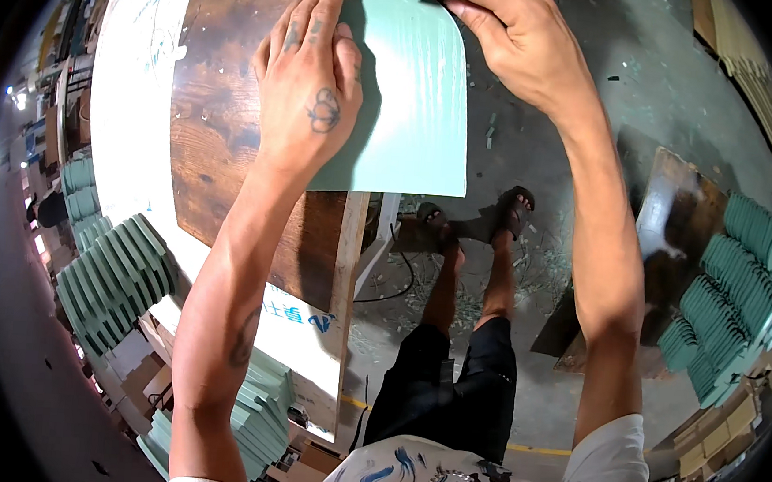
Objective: Using a utility knife to trim the edges of green semi-circular foam material pieces.
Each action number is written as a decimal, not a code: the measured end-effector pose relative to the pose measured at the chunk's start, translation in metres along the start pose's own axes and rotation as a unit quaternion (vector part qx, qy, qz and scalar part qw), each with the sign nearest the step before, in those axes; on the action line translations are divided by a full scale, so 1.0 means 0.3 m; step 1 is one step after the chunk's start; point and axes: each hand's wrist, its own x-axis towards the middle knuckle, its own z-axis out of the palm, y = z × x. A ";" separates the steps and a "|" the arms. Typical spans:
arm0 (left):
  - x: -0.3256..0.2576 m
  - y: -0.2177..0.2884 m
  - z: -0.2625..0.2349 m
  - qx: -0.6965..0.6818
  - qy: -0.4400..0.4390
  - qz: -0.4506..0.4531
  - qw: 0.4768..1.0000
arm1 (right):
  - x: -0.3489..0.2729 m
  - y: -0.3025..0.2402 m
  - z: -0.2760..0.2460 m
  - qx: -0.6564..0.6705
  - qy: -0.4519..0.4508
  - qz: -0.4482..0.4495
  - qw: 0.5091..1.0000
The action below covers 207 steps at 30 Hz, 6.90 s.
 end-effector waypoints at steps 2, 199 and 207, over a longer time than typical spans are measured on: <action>-0.003 0.012 -0.002 -0.002 0.001 -0.006 1.000 | -0.037 -0.004 -0.002 -0.033 0.011 0.005 0.999; -0.140 0.103 -0.096 0.164 -0.030 -0.170 0.971 | -0.135 -0.215 0.157 0.141 0.098 0.170 0.970; -0.148 0.031 -0.063 0.018 0.042 -0.070 0.996 | -0.257 -0.227 0.168 -0.086 0.031 0.100 0.991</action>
